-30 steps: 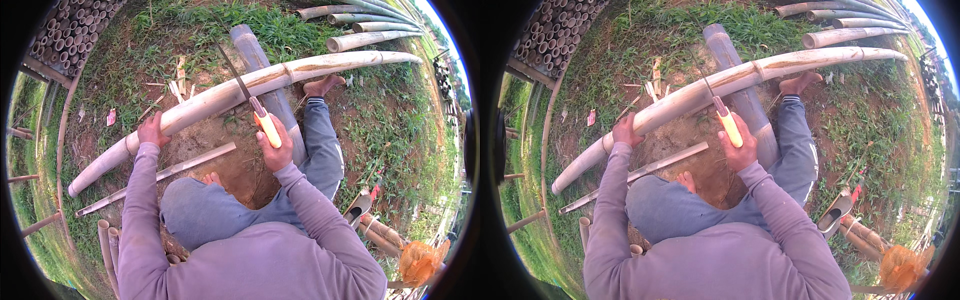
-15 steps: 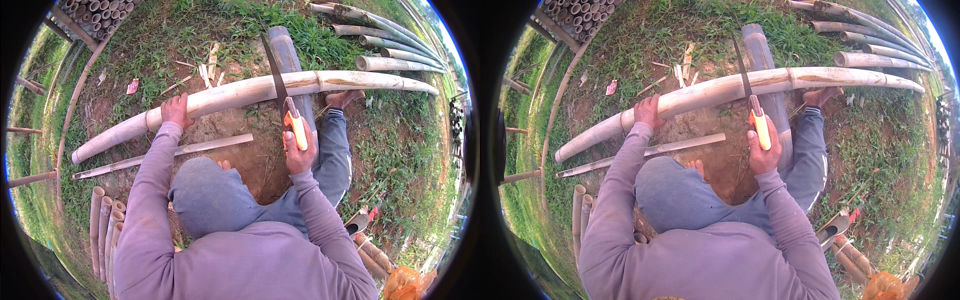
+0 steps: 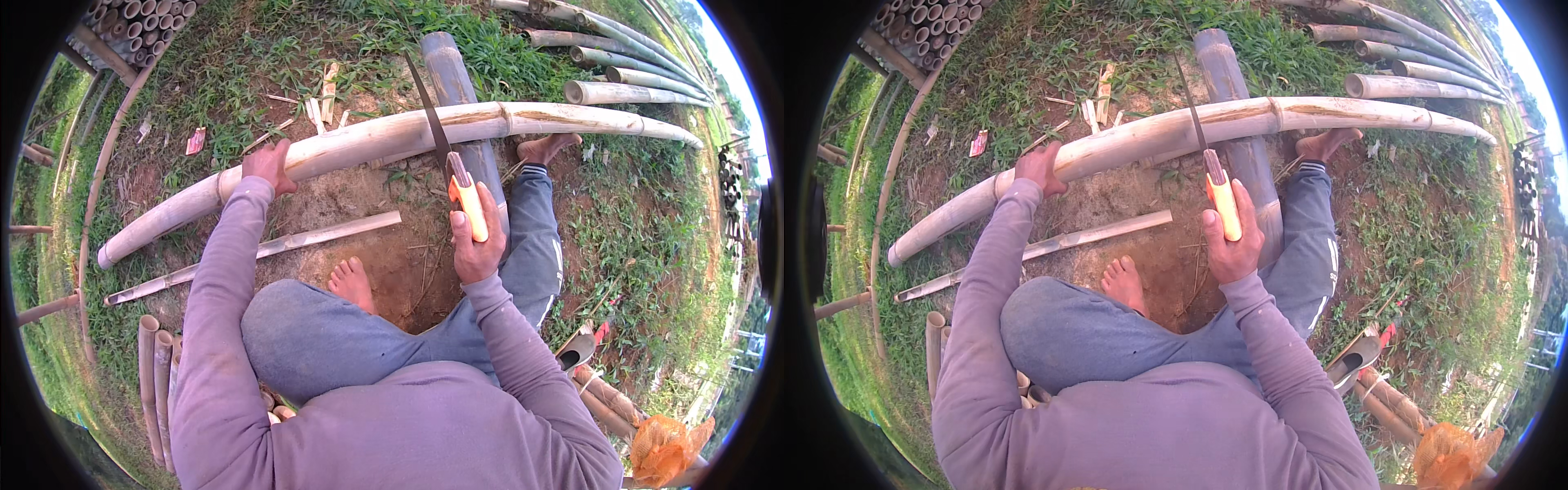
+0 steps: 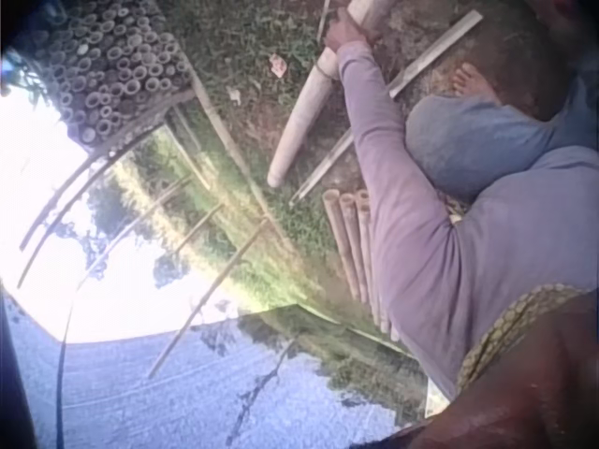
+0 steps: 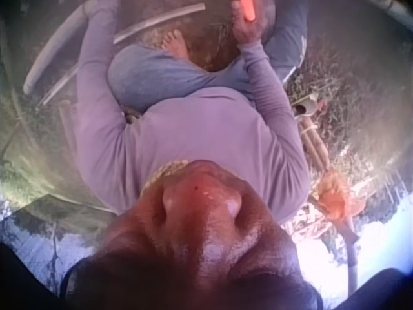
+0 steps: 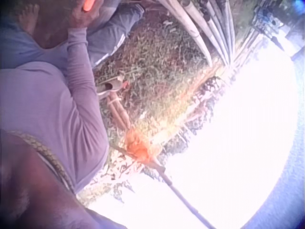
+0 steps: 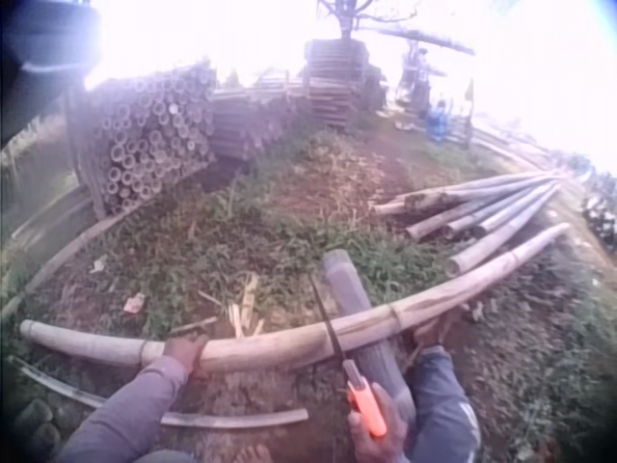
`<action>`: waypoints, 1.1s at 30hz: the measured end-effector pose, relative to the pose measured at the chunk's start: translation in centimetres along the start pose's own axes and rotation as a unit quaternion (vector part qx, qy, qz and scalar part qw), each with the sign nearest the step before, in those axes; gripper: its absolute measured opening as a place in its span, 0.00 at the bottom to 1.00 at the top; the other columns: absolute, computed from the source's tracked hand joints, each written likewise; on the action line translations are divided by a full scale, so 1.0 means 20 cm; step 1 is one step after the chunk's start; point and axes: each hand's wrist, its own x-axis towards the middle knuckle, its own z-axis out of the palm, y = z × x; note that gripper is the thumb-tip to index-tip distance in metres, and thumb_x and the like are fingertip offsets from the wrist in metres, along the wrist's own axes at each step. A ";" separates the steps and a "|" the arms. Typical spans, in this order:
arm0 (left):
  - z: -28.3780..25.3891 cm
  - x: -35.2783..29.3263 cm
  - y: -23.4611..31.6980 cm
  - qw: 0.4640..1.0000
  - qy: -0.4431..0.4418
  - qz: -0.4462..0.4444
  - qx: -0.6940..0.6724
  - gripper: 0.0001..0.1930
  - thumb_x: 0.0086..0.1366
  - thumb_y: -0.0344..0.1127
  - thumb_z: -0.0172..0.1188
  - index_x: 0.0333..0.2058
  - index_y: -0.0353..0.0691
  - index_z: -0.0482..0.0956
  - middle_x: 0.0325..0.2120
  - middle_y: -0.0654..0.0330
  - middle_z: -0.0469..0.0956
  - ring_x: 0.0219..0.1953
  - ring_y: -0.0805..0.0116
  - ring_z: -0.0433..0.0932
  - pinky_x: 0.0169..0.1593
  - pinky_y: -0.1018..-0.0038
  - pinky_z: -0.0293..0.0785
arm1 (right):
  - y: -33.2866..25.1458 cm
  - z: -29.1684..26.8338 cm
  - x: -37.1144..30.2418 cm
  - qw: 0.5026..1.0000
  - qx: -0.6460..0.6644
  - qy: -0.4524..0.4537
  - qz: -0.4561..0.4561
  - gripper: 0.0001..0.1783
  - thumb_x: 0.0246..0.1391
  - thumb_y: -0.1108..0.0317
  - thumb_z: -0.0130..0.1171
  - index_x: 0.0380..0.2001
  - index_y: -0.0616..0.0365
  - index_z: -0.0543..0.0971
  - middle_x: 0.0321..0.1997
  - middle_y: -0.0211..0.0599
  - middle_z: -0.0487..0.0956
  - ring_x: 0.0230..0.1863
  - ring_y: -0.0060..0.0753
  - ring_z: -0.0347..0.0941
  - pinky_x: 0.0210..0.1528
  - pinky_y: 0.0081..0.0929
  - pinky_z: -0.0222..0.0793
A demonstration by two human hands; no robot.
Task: The person sits on the ground and uses a hand saw to cut long bamboo poles into shorter sections. They position each pole on a support, saw through it, and then move the cut pieces aside.
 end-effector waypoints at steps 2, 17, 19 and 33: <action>-0.01 -0.01 -0.01 1.000 0.001 0.004 -0.008 0.45 0.45 0.52 0.82 0.60 0.50 0.71 0.51 0.48 0.83 0.52 0.45 0.85 0.56 0.54 0.82 | -0.03 0.01 0.00 1.000 0.020 0.002 0.013 0.32 0.69 0.62 0.66 0.69 0.69 0.72 0.61 0.51 0.83 0.57 0.37 0.83 0.60 0.33 0.78; 0.07 0.12 -0.09 0.998 -0.002 0.031 -0.055 0.49 0.41 0.50 0.82 0.63 0.48 0.70 0.51 0.45 0.82 0.55 0.43 0.83 0.60 0.55 0.79 | -0.03 0.02 0.01 1.000 -0.003 0.018 0.014 0.29 0.68 0.66 0.66 0.67 0.69 0.74 0.62 0.54 0.83 0.60 0.42 0.83 0.60 0.36 0.79; 0.09 0.13 -0.11 0.998 0.005 0.033 -0.056 0.50 0.41 0.50 0.82 0.64 0.48 0.69 0.52 0.45 0.82 0.55 0.43 0.83 0.60 0.55 0.79 | -0.07 0.02 0.02 1.000 -0.019 0.013 0.022 0.29 0.67 0.66 0.67 0.67 0.68 0.74 0.62 0.54 0.83 0.60 0.43 0.84 0.60 0.36 0.79; 0.08 0.06 -0.04 0.999 0.013 0.023 -0.033 0.46 0.43 0.48 0.82 0.61 0.48 0.71 0.50 0.47 0.83 0.54 0.44 0.84 0.59 0.55 0.81 | -0.10 0.03 0.05 0.998 -0.057 0.008 0.002 0.30 0.66 0.67 0.68 0.67 0.68 0.74 0.60 0.55 0.84 0.56 0.40 0.86 0.57 0.35 0.81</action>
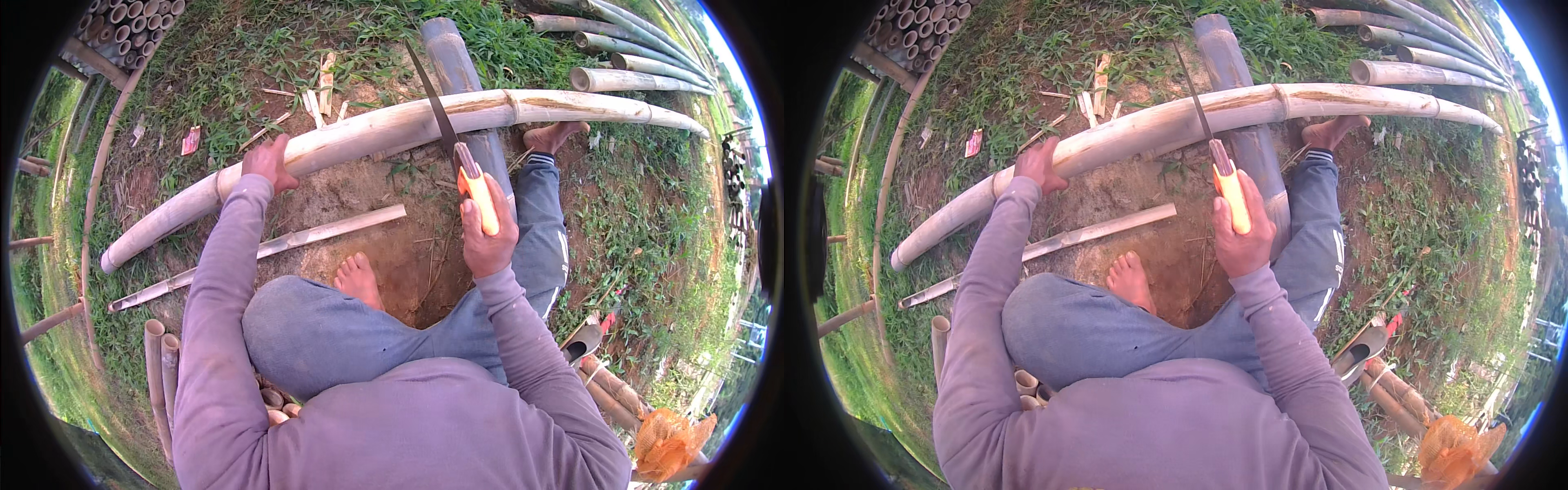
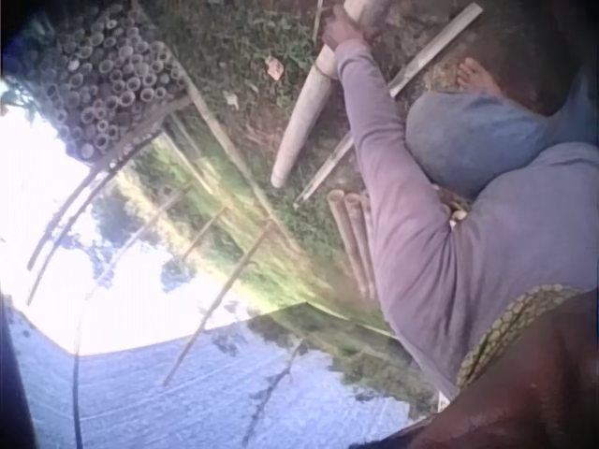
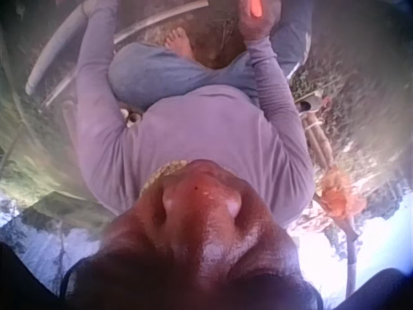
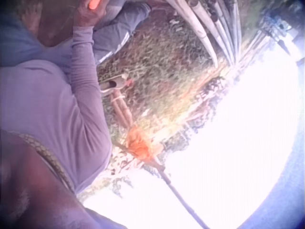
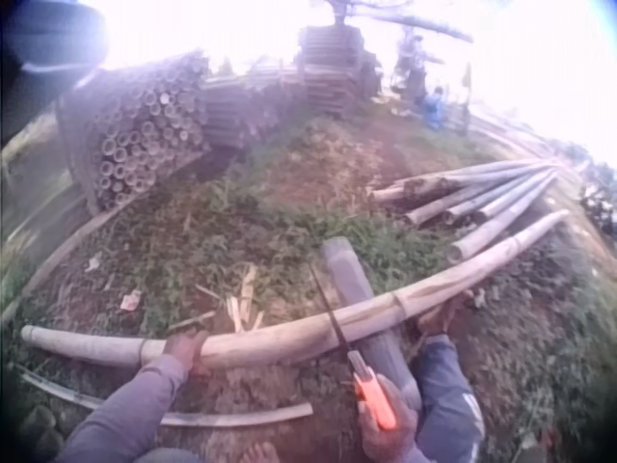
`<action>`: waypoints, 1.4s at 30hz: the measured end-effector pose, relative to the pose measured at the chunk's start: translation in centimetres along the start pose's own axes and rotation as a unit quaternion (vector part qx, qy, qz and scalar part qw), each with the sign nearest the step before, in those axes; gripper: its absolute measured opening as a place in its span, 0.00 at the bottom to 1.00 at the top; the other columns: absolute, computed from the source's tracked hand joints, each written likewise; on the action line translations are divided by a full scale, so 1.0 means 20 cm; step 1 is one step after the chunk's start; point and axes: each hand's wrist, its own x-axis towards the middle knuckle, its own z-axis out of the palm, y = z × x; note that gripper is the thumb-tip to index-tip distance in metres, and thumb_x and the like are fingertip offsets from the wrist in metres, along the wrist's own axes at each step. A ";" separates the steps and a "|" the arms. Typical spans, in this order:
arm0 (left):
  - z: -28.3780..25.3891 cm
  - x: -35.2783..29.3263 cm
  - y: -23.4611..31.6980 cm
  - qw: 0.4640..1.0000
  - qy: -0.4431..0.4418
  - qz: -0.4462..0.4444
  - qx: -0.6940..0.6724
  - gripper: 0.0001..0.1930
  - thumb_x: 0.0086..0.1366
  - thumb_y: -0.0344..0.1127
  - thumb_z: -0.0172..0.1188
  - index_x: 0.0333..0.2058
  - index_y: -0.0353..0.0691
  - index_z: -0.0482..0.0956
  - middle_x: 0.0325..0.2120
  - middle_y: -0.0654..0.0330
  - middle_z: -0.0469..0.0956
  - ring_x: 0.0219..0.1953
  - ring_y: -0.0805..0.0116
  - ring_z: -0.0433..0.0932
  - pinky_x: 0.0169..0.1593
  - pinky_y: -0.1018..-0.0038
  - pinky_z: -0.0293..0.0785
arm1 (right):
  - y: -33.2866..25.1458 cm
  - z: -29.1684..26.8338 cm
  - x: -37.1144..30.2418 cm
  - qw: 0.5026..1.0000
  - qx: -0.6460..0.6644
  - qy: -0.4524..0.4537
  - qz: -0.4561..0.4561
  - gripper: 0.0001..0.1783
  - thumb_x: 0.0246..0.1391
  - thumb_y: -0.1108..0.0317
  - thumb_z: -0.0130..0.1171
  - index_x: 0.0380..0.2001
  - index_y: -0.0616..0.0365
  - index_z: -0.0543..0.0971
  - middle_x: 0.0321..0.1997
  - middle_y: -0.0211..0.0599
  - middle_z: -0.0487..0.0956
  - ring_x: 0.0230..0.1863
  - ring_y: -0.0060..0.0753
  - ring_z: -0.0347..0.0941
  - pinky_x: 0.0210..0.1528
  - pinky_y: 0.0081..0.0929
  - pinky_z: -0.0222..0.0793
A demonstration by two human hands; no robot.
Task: The person sits on the ground and uses a hand saw to cut long bamboo poles into shorter sections. They position each pole on a support, saw through it, and then move the cut pieces aside.
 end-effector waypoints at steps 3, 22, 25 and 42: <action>0.00 -0.01 0.01 1.000 0.011 -0.002 0.001 0.45 0.42 0.48 0.83 0.60 0.48 0.71 0.50 0.47 0.83 0.54 0.45 0.84 0.59 0.56 0.81 | 0.03 0.12 0.14 0.999 -0.004 0.018 -0.040 0.30 0.65 0.67 0.69 0.67 0.65 0.75 0.60 0.55 0.84 0.55 0.47 0.87 0.54 0.37 0.82; 0.08 -0.28 0.16 0.998 -0.010 -0.051 -0.041 0.48 0.40 0.50 0.82 0.61 0.46 0.71 0.49 0.43 0.83 0.53 0.40 0.84 0.59 0.53 0.81 | -0.04 -0.05 0.19 1.000 -0.010 -0.005 -0.013 0.28 0.63 0.62 0.69 0.63 0.59 0.77 0.52 0.56 0.86 0.50 0.56 0.87 0.52 0.41 0.82; 0.09 -0.26 0.13 0.998 0.013 -0.040 -0.053 0.48 0.40 0.50 0.82 0.62 0.45 0.72 0.50 0.43 0.83 0.53 0.41 0.84 0.58 0.53 0.81 | 0.04 -0.03 0.18 0.999 -0.008 0.007 -0.033 0.29 0.63 0.63 0.70 0.64 0.60 0.77 0.56 0.55 0.85 0.54 0.56 0.86 0.53 0.42 0.83; 0.06 -0.28 0.10 0.998 0.011 -0.029 -0.062 0.42 0.41 0.50 0.82 0.55 0.45 0.75 0.48 0.46 0.83 0.52 0.42 0.84 0.58 0.53 0.81 | -0.08 -0.47 -0.27 0.996 0.008 -0.066 0.052 0.29 0.66 0.72 0.65 0.67 0.70 0.73 0.59 0.53 0.84 0.55 0.38 0.86 0.56 0.33 0.81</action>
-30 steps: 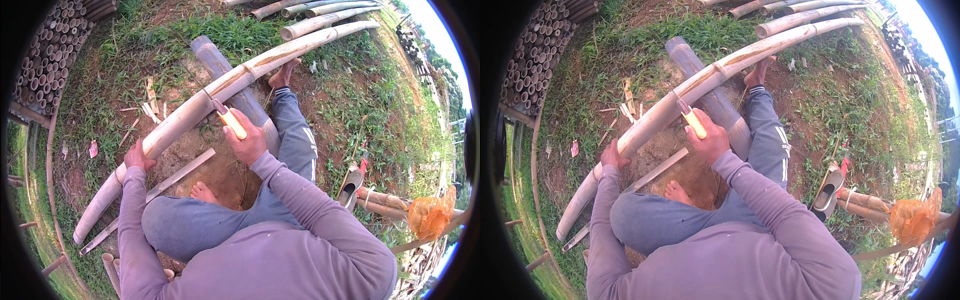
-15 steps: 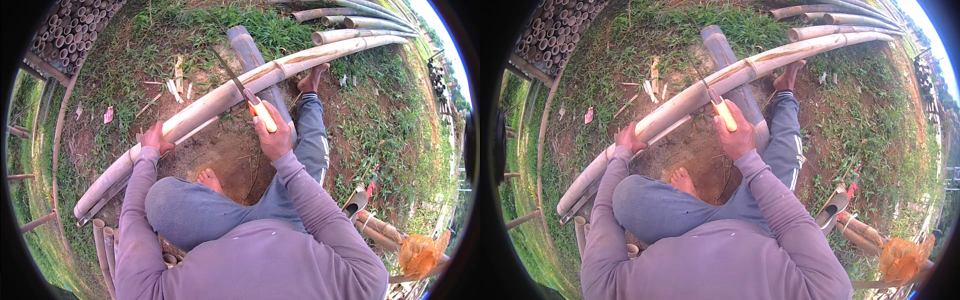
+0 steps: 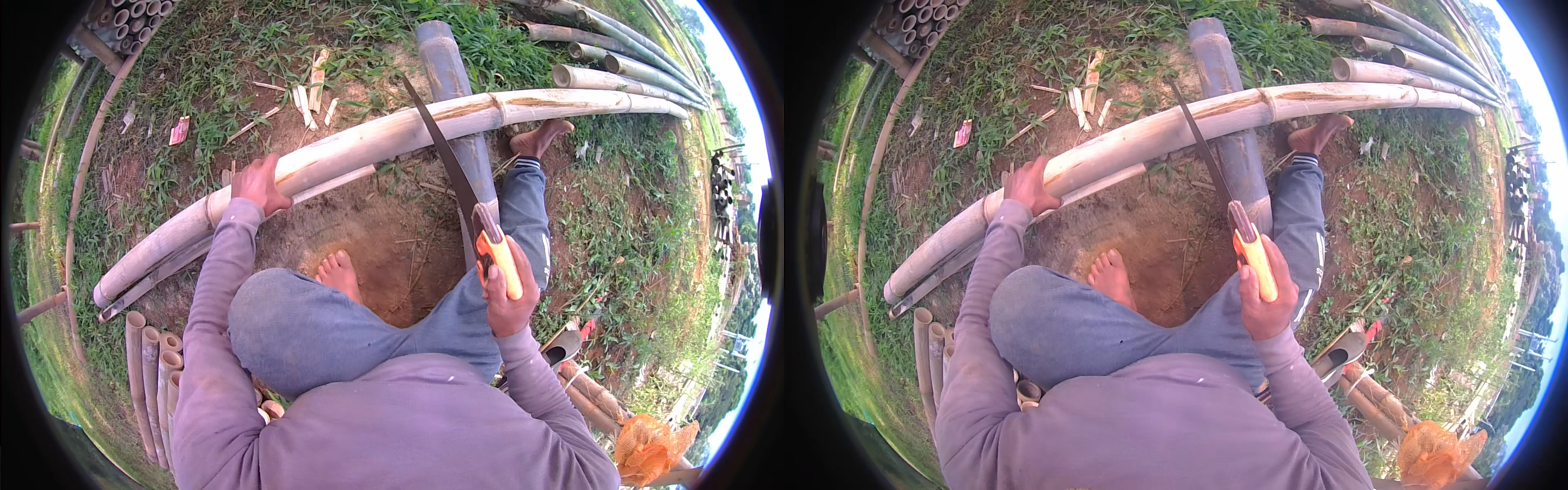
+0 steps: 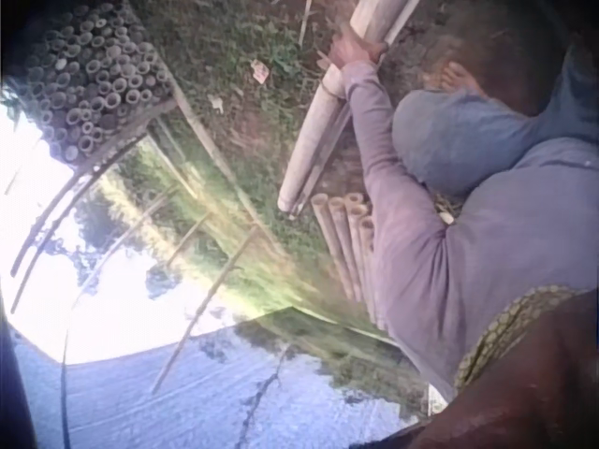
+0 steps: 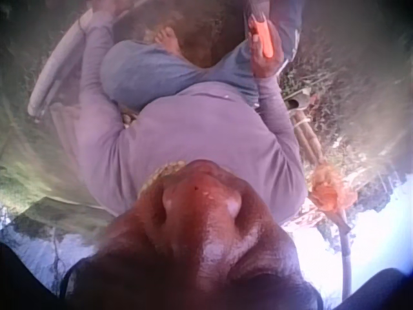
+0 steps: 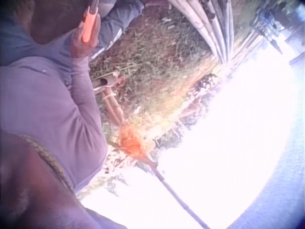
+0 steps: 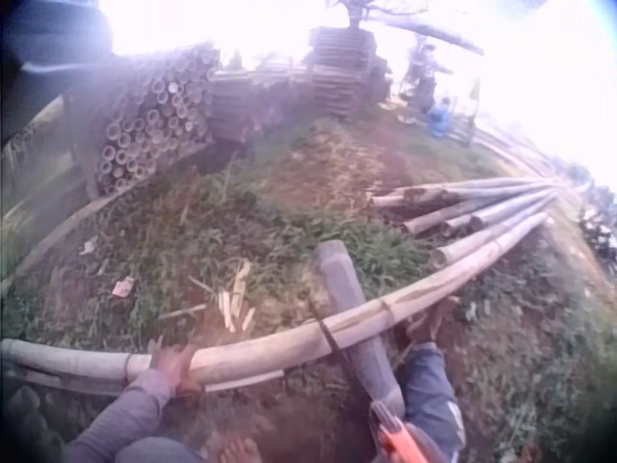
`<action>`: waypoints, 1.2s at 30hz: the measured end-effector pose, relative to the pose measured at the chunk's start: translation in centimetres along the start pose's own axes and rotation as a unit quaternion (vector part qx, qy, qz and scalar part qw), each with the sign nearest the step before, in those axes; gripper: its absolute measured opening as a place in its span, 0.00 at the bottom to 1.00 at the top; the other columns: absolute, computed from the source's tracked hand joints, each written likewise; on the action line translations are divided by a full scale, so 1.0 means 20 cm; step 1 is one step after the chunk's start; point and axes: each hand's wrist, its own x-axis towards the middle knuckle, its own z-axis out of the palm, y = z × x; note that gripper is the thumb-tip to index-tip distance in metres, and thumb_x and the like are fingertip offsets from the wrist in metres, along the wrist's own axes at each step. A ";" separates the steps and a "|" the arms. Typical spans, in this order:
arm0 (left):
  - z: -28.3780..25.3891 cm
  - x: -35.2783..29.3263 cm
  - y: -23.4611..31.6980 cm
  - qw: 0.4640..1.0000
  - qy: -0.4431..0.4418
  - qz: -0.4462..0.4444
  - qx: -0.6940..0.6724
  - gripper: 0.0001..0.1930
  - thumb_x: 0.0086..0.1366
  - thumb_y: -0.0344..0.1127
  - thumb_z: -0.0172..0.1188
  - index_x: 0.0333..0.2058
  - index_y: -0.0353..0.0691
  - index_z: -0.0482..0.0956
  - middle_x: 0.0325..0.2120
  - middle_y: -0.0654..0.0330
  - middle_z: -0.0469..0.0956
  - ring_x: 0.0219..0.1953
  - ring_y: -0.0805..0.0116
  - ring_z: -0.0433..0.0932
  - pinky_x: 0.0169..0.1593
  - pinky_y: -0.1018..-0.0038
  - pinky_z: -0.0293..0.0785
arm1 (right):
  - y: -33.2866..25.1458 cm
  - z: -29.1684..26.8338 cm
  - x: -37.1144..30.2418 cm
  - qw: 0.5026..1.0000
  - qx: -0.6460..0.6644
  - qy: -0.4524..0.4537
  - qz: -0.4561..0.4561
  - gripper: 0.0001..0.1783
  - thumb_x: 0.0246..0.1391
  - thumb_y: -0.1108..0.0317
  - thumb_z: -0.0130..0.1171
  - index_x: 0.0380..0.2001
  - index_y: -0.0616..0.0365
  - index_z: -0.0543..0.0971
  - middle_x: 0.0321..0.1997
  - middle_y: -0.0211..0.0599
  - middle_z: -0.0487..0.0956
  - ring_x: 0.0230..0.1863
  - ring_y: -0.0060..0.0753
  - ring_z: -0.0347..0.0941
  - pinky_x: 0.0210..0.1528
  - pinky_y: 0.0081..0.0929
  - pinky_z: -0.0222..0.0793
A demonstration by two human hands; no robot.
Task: The person sits on the ground and uses a hand saw to cut long bamboo poles into shorter sections. They position each pole on a support, saw through it, and then move the cut pieces aside.
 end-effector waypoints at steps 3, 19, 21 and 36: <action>0.00 0.03 0.01 1.000 -0.011 0.006 -0.007 0.43 0.41 0.50 0.82 0.57 0.45 0.74 0.48 0.46 0.83 0.53 0.42 0.84 0.59 0.53 0.81 | 0.10 0.20 0.27 1.000 0.011 0.019 -0.006 0.28 0.65 0.71 0.67 0.66 0.68 0.75 0.58 0.50 0.85 0.54 0.37 0.86 0.55 0.31 0.80; -0.03 0.02 0.02 1.000 -0.019 -0.018 -0.002 0.49 0.41 0.49 0.82 0.64 0.46 0.72 0.53 0.45 0.82 0.57 0.42 0.82 0.61 0.53 0.79 | -0.11 0.26 0.41 0.990 -0.068 0.007 -0.121 0.30 0.66 0.66 0.68 0.66 0.66 0.73 0.57 0.56 0.84 0.52 0.49 0.87 0.53 0.39 0.81; -0.04 0.03 0.01 0.999 -0.030 -0.009 0.003 0.47 0.42 0.51 0.81 0.62 0.46 0.72 0.53 0.45 0.82 0.55 0.42 0.83 0.60 0.53 0.80 | -0.06 0.25 0.37 0.993 -0.055 0.014 -0.107 0.29 0.65 0.68 0.68 0.66 0.66 0.73 0.58 0.56 0.84 0.54 0.48 0.86 0.55 0.38 0.81; -0.02 0.03 0.02 1.000 -0.009 -0.003 -0.005 0.48 0.42 0.46 0.81 0.64 0.47 0.71 0.53 0.47 0.82 0.55 0.43 0.83 0.60 0.53 0.80 | 0.05 0.42 0.70 0.996 0.012 0.036 -0.076 0.23 0.64 0.73 0.68 0.61 0.66 0.79 0.50 0.44 0.87 0.42 0.27 0.84 0.45 0.28 0.80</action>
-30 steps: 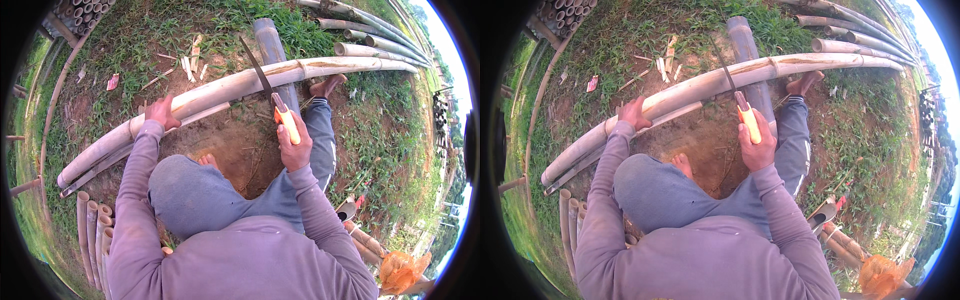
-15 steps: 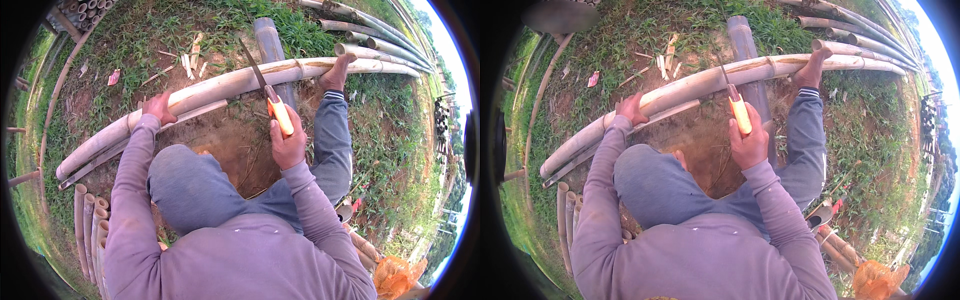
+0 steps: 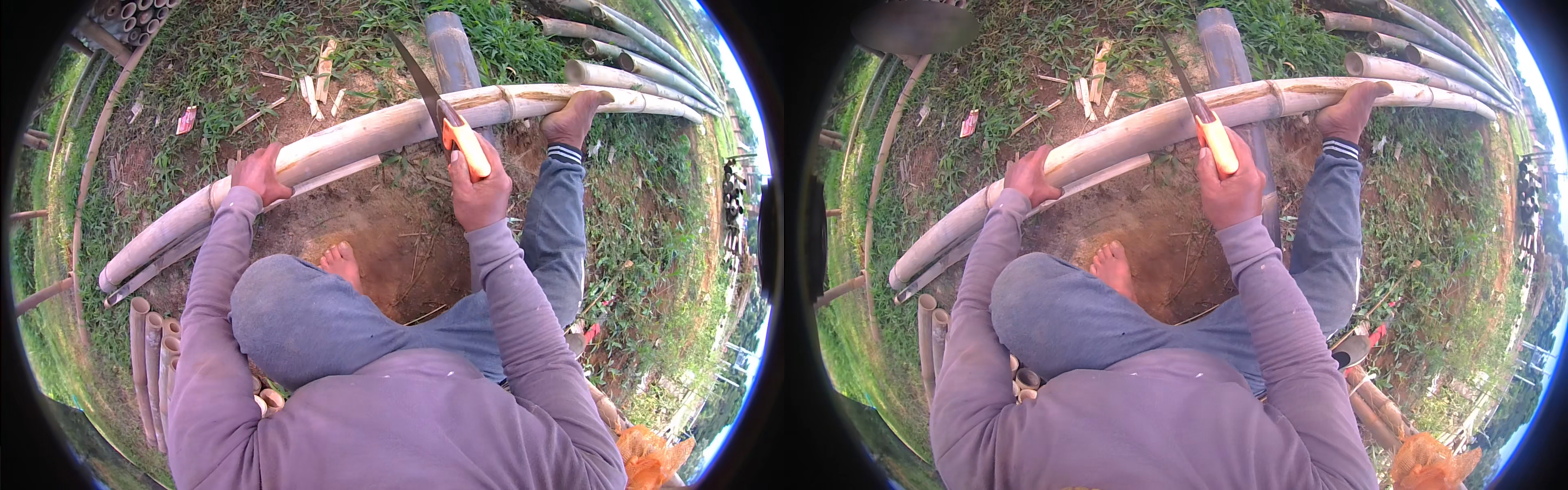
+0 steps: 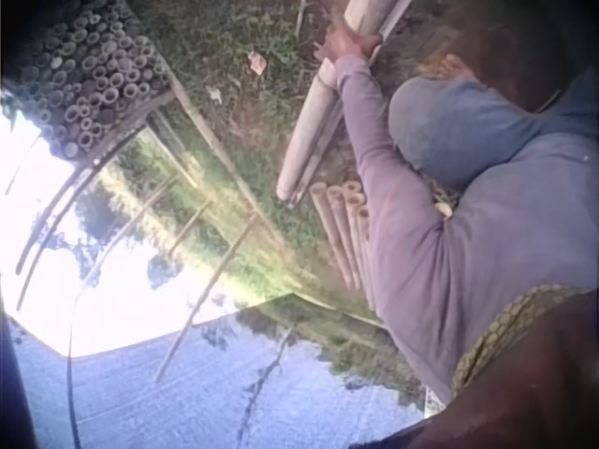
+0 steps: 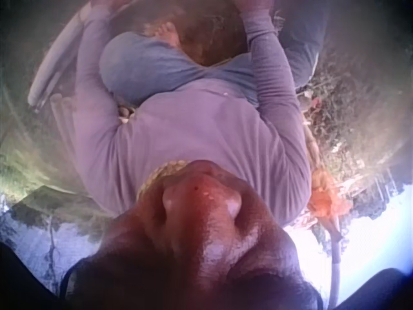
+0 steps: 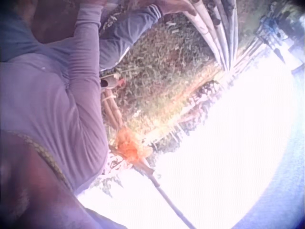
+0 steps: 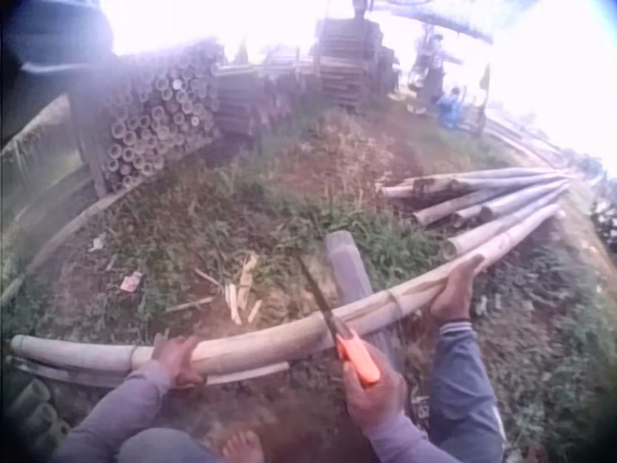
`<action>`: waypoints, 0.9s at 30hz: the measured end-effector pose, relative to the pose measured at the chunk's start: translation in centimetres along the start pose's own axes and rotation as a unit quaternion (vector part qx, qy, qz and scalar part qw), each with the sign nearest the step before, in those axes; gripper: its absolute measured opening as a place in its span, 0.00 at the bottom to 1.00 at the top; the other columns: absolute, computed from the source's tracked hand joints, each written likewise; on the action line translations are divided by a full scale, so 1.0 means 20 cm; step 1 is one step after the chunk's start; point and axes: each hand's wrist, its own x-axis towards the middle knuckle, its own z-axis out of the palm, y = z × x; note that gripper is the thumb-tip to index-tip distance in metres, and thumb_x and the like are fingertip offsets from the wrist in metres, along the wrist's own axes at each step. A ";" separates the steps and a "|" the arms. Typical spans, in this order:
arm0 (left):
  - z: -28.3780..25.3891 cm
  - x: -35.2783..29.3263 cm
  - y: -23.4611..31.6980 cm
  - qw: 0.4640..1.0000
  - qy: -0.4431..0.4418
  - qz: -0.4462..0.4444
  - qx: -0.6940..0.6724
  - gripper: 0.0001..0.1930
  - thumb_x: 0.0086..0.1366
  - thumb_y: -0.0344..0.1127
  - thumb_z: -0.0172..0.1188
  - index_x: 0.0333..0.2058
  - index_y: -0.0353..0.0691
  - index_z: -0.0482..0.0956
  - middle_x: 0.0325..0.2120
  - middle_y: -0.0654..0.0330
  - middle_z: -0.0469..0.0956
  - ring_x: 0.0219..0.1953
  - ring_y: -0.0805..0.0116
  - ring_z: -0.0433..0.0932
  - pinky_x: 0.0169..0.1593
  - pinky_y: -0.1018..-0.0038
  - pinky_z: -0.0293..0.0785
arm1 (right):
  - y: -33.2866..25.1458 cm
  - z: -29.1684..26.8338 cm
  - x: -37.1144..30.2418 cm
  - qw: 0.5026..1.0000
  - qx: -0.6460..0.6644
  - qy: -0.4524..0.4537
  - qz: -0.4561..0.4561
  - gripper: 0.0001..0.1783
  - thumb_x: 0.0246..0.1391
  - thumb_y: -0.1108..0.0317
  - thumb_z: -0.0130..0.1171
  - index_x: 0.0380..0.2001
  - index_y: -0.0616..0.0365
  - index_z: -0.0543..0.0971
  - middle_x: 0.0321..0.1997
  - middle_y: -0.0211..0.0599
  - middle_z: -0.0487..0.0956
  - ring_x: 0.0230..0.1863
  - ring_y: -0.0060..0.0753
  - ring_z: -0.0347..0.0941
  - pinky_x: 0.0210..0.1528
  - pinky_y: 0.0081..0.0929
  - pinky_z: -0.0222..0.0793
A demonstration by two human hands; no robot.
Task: The person sits on the ground and uses a hand saw to cut long bamboo poles into shorter sections. They position each pole on a support, saw through it, and then move the cut pieces aside.
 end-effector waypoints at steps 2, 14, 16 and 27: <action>-0.01 0.01 -0.04 1.000 0.003 -0.008 -0.004 0.48 0.42 0.46 0.81 0.64 0.47 0.72 0.53 0.47 0.82 0.56 0.43 0.83 0.61 0.53 0.79 | -0.02 -0.15 -0.23 0.998 -0.026 -0.020 -0.050 0.24 0.64 0.75 0.66 0.62 0.70 0.77 0.55 0.49 0.86 0.49 0.32 0.86 0.51 0.30 0.82; 0.03 0.00 0.00 1.000 0.012 -0.005 0.005 0.48 0.42 0.48 0.81 0.65 0.50 0.71 0.53 0.49 0.82 0.55 0.45 0.83 0.60 0.54 0.79 | 0.00 -0.04 -0.08 0.999 -0.025 -0.015 -0.034 0.27 0.61 0.74 0.69 0.62 0.68 0.77 0.54 0.51 0.86 0.52 0.38 0.87 0.52 0.34 0.82; -0.01 -0.02 -0.03 1.000 0.001 -0.014 0.002 0.47 0.42 0.47 0.80 0.64 0.49 0.72 0.55 0.48 0.81 0.56 0.43 0.82 0.61 0.53 0.79 | 0.01 -0.14 -0.22 0.996 -0.064 -0.013 -0.062 0.27 0.61 0.74 0.69 0.62 0.68 0.77 0.56 0.52 0.86 0.53 0.38 0.87 0.53 0.34 0.82; -0.01 0.00 0.03 1.000 -0.002 -0.018 0.010 0.48 0.42 0.47 0.82 0.65 0.51 0.72 0.55 0.49 0.82 0.56 0.45 0.83 0.61 0.54 0.79 | 0.06 -0.07 -0.09 0.999 -0.016 -0.024 -0.012 0.25 0.63 0.73 0.67 0.62 0.68 0.77 0.58 0.54 0.85 0.52 0.35 0.87 0.51 0.33 0.82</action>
